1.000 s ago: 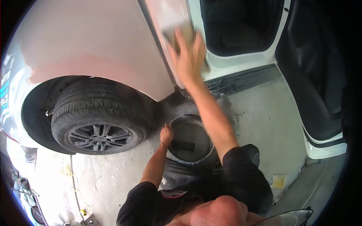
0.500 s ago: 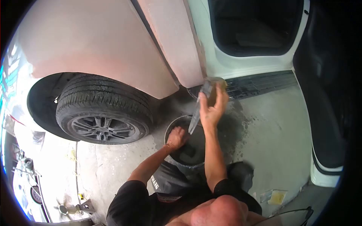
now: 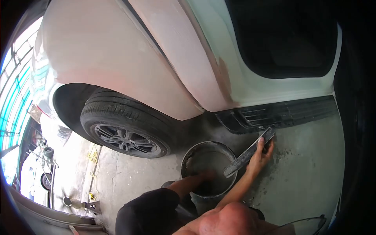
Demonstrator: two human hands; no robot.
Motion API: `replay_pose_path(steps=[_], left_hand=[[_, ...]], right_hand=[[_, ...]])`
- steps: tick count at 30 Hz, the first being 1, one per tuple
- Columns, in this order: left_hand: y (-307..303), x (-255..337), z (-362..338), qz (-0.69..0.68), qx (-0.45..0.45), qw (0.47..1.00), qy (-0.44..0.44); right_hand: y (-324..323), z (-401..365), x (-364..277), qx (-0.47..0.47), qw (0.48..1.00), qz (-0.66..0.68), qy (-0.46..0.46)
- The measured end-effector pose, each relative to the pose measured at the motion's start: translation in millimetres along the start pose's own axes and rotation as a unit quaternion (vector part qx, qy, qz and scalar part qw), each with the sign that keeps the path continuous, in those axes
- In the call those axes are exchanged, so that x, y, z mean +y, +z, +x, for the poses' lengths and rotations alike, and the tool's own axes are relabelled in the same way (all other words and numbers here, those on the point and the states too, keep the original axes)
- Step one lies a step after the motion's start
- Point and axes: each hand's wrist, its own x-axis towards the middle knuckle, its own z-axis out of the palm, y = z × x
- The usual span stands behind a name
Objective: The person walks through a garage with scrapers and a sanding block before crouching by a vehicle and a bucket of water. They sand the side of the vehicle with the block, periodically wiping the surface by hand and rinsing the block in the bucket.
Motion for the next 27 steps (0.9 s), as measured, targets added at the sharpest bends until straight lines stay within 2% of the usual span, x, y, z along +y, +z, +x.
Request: replay_pose_path(steps=[2,5,6,7,8,9,10,11,12,13,14,16,18,21,24,25,27], left_hand=[[-13.1,-3.6,-5.5,0.007,-0.006,1.000,0.004],[-82.4,-19.8,-32.7,0.026,0.041,0.997,0.053],[-119.1,-28.0,-51.2,0.014,0.096,0.992,0.087],[-160.8,-33.3,-77.9,-0.141,0.215,0.949,0.185],[-216.0,-24.4,-118.9,-0.098,0.280,0.937,0.184],[-266.2,-32.4,-135.8,-0.029,0.347,0.902,0.256],[-321.4,-22.9,-174.8,0.099,0.415,0.869,0.251],[-370.3,-43.0,-183.6,0.206,0.521,0.738,0.375],[-421.7,-39.6,-205.4,0.248,0.600,0.645,0.403],[-469.2,-24.6,-243.6,0.328,0.635,0.572,0.402],[-510.3,-21.5,-259.9,0.346,0.676,0.512,0.402],[-568.3,-12.1,-297.8,0.472,0.720,0.426,0.278],[-590.8,-1.2,-309.7,0.457,0.745,0.441,0.203],[-595.5,6.1,-303.7,0.500,0.646,0.570,0.088],[-566.8,16.2,-283.3,0.494,0.601,0.627,0.029],[-547.8,8.7,-270.4,0.480,0.644,0.575,0.154],[-515.4,10.6,-248.4,0.491,0.585,0.618,0.187]], right_hand=[[-8.4,5.4,-1.7,0.001,1.000,0.010,0.004],[-9.7,12.1,-6.8,0.003,0.999,0.036,0.015],[-10.3,13.3,-12.4,0.005,0.999,0.038,0.020],[-9.9,15.2,-16.6,0.006,0.999,0.038,0.024],[-8.8,16.2,-18.5,0.014,0.999,0.040,0.031],[-6.5,16.3,-20.3,0.024,0.998,0.041,0.038],[-5.2,16.7,-21.0,0.034,0.997,0.042,0.046],[-5.4,18.2,-19.2,0.026,0.998,0.037,0.043],[-5.4,20.3,-15.4,0.018,0.999,0.032,0.039],[-4.9,22.2,-12.2,0.009,0.999,0.026,0.034],[-3.9,22.3,-10.4,0.000,0.999,0.027,0.035],[-0.9,21.4,-6.0,-0.018,0.999,0.026,0.036],[1.7,20.4,-0.1,-0.021,0.999,0.011,0.028],[3.2,18.8,4.6,-0.022,1.000,-0.004,0.018],[2.9,16.8,9.3,-0.030,0.999,-0.026,0.009],[3.7,16.0,12.0,-0.032,0.999,-0.023,0.007],[6.2,15.1,12.6,-0.034,0.999,-0.005,0.008]])
